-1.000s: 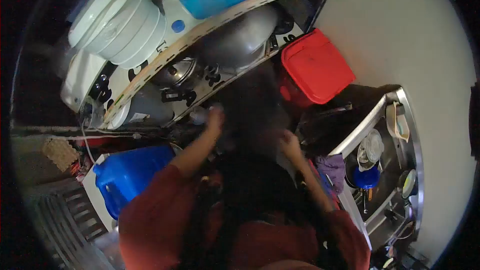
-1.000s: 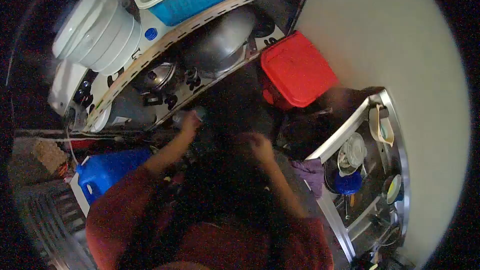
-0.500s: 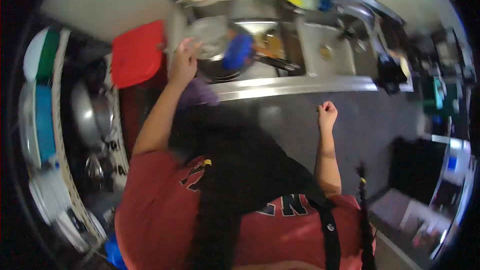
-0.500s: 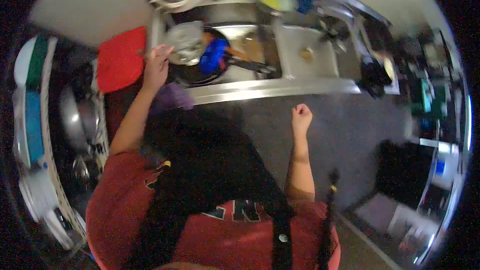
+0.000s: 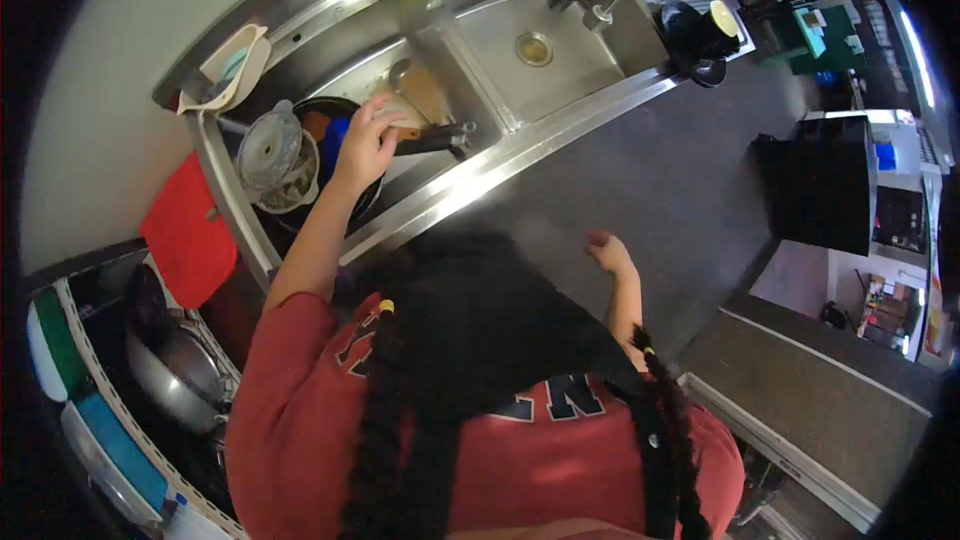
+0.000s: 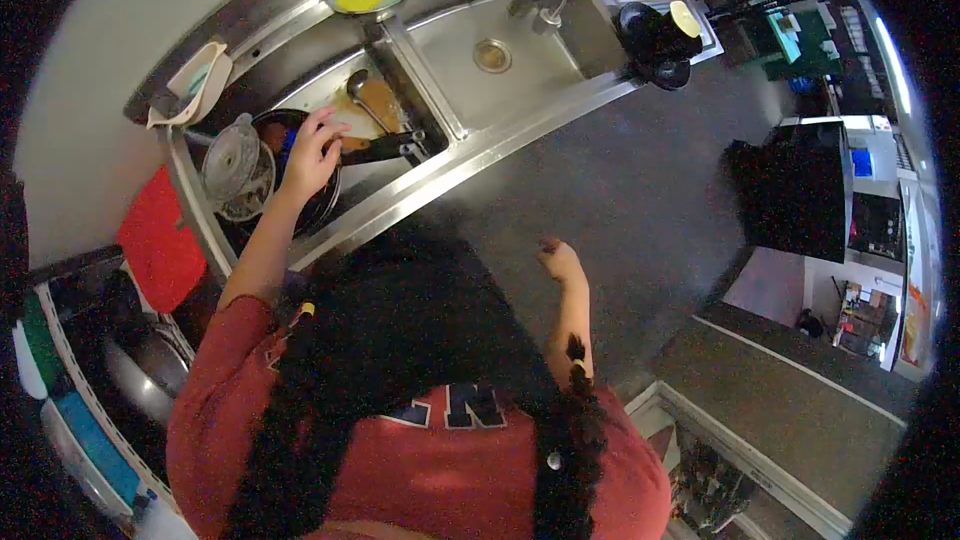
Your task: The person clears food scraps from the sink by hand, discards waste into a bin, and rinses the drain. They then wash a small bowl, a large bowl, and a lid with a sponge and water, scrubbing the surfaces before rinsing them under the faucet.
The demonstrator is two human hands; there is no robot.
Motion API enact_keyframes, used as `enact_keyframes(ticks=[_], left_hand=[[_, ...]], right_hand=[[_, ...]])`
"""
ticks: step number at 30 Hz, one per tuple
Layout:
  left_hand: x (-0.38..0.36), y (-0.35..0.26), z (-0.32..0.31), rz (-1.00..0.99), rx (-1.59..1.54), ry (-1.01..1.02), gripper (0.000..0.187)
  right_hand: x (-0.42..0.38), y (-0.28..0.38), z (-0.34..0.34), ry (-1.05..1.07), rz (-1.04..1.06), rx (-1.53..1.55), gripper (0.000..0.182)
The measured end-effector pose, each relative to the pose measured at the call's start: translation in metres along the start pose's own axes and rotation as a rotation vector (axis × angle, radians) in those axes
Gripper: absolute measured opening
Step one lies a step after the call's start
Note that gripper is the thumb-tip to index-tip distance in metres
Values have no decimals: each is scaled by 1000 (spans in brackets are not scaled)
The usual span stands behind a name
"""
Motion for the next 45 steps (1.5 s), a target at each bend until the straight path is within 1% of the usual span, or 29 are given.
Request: enact_keyframes(ticks=[1, 3, 5, 6, 7, 8, 9, 10, 11, 13, 15, 18, 20, 21, 25, 27, 28, 29, 31, 32, 33, 35, 36, 37, 39, 41, 43, 44, 45], left_hand=[[9, 4, -10, 105, -44, 70, 28], [30, 16, -33, 41, 23, 112, 26], [55, 19, -55, -23, 6, 164, 25], [67, 23, -68, -12, -28, 184, 25], [77, 22, -80, -13, -30, 187, 25], [91, 22, -94, 62, -71, 217, 24], [103, 22, -109, 141, -111, 243, 24], [117, 24, -128, -5, -86, 156, 24], [125, 26, -148, 4, -83, 148, 24], [144, 30, -186, 145, -102, 119, 25], [161, 30, -218, 154, -103, 43, 24], [172, 28, -255, 182, 169, -129, 21], [178, 32, -269, 198, 255, -144, 19], [181, 34, -274, 207, 330, -167, 18], [189, 23, -277, 241, 378, -151, 14], [190, 35, -285, 220, 426, -167, 15], [192, 33, -284, 227, 425, -161, 16], [193, 33, -283, 234, 426, -157, 18], [194, 42, -283, 280, 467, -110, 19], [192, 44, -283, 308, 489, -56, 21], [192, 45, -282, 332, 505, -63, 21], [196, 45, -282, 345, 489, -24, 21], [195, 47, -283, 366, 494, -20, 21], [194, 49, -284, 354, 498, -25, 21], [193, 49, -286, 355, 496, -23, 22], [194, 47, -284, 340, 532, -29, 22], [192, 52, -283, 351, 520, -17, 23], [192, 54, -281, 350, 509, -9, 23], [192, 53, -279, 355, 513, -12, 23]], right_hand=[[5, 12, 11, -40, -28, 41, 38], [19, 28, 29, -67, -73, 80, 33], [47, 45, 52, -438, 158, 130, 24], [59, 57, 65, -435, 152, 131, 24], [71, 74, 83, -451, 101, 298, 23], [88, 86, 100, -467, 53, 466, 21], [109, 93, 113, -466, 56, 465, 21], [132, 96, 126, -507, 132, 455, 21], [156, 100, 139, -544, 212, 443, 21], [211, 108, 160, -496, 228, 479, 20], [277, 117, 182, -440, 253, 511, 19], [381, 111, 184, -342, 289, 413, 20], [461, 101, 168, -55, 322, 515, 18], [495, 98, 162, -40, 328, 510, 18], [587, 117, 140, 104, 429, 345, 18], [625, 138, 126, 12, 684, -60, 21], [697, 115, 59, 118, 607, 571, 23], [703, 130, 57, 143, 617, 566, 23], [696, 181, 69, 34, 739, 144, 24], [694, 200, 68, -157, 743, 76, 24], [694, 212, 66, -133, 763, 77, 24], [696, 223, 55, 34, 588, 400, 24], [696, 229, 44, 51, 560, 256, 22], [690, 233, 40, 72, 558, 251, 22], [674, 243, 39, -77, 857, -176, 20], [693, 222, 7, -23, 813, -177, 20], [659, 223, 33, 139, 1050, -455, 21], [648, 232, 38, 144, 1062, -455, 21], [635, 240, 37, 329, 1060, -627, 22]])
Point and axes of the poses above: each hand's wrist, its own x-axis towards the middle knuckle, its own z-axis out of the back of the hand, y = z × x, the point moved 2 cm from there along x, towards the middle knuckle, and after that the axes turned 7 degrees about -y, right-handed, at the moved point
